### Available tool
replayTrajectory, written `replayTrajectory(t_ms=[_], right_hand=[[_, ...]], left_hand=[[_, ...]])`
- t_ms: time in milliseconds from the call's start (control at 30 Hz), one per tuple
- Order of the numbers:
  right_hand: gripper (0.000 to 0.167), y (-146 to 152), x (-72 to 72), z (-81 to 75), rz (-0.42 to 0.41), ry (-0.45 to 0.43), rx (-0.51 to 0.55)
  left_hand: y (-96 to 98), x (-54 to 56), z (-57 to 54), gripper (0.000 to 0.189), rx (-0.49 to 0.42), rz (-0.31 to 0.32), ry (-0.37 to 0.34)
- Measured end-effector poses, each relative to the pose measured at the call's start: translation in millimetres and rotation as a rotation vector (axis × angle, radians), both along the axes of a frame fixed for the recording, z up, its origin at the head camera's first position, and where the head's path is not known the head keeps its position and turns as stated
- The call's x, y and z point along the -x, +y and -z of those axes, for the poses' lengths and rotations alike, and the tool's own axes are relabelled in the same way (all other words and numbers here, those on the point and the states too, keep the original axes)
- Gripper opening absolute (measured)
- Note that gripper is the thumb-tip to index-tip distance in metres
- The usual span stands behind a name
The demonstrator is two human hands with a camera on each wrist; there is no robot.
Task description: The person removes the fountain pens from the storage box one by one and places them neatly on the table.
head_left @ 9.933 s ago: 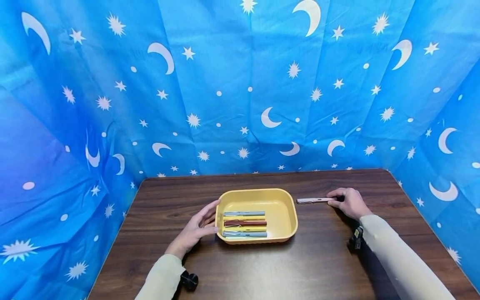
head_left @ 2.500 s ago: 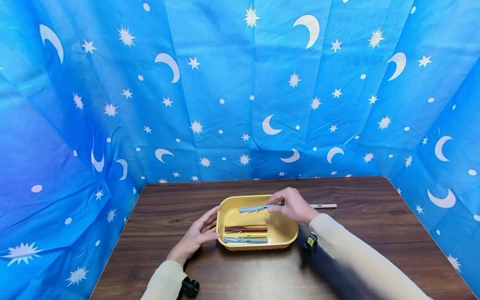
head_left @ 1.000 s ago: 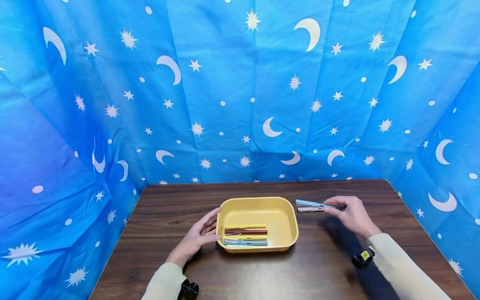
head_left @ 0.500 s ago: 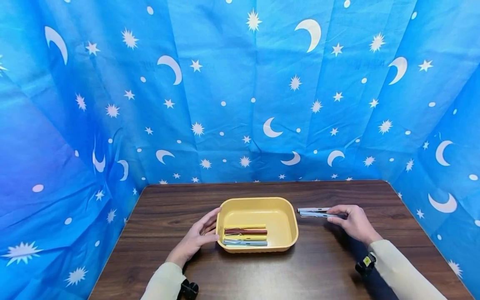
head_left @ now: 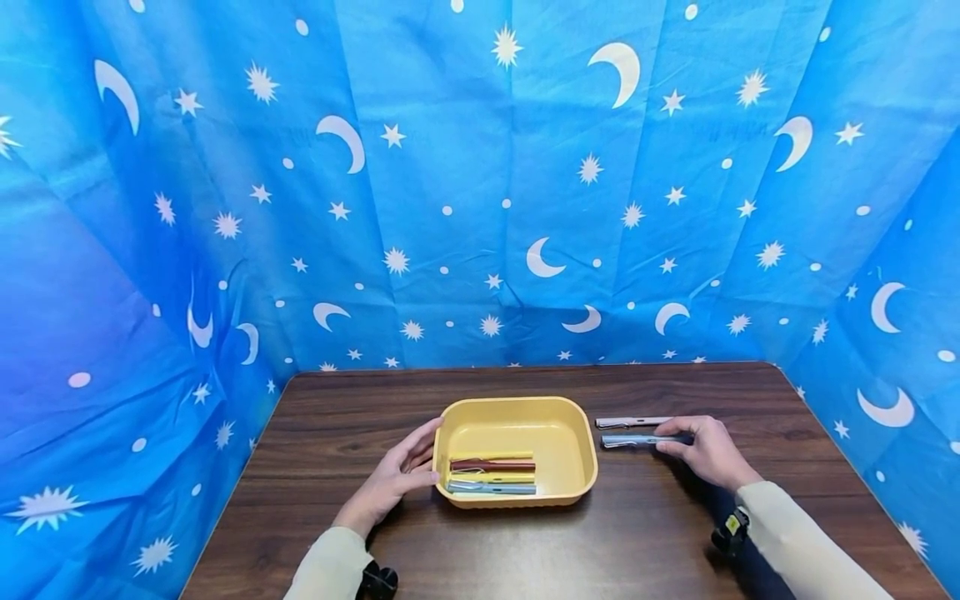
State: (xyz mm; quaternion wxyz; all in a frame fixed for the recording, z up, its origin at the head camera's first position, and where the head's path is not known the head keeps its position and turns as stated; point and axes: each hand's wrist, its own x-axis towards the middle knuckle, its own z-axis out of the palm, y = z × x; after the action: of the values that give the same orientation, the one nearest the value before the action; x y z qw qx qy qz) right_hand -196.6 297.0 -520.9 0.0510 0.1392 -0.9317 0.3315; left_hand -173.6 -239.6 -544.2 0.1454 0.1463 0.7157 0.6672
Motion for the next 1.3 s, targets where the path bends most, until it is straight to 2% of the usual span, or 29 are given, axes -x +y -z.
replayTrajectory(t_ms=[400, 700, 833, 1300], right_hand=[[0.012, -0.4, 3.3, 4.5, -0.019, 0.022, -0.044], [0.012, -2.4, 6.7, 6.2, -0.057, 0.161, -0.217], [0.012, -4.3, 7.2, 6.5, -0.045, 0.186, -0.257], [0.014, -7.2, 9.1, 8.3, -0.035, 0.215, -0.294]], left_hand=[[0.0, 0.5, 1.1, 0.080, -0.009, 0.005, 0.004], [-0.3, 0.7, 2.2, 0.080, -0.012, 0.004, 0.003], [-0.3, 1.0, 2.2, 0.080, -0.011, 0.007, 0.008], [-1.0, 0.9, 1.9, 0.080, -0.008, 0.005, -0.002]])
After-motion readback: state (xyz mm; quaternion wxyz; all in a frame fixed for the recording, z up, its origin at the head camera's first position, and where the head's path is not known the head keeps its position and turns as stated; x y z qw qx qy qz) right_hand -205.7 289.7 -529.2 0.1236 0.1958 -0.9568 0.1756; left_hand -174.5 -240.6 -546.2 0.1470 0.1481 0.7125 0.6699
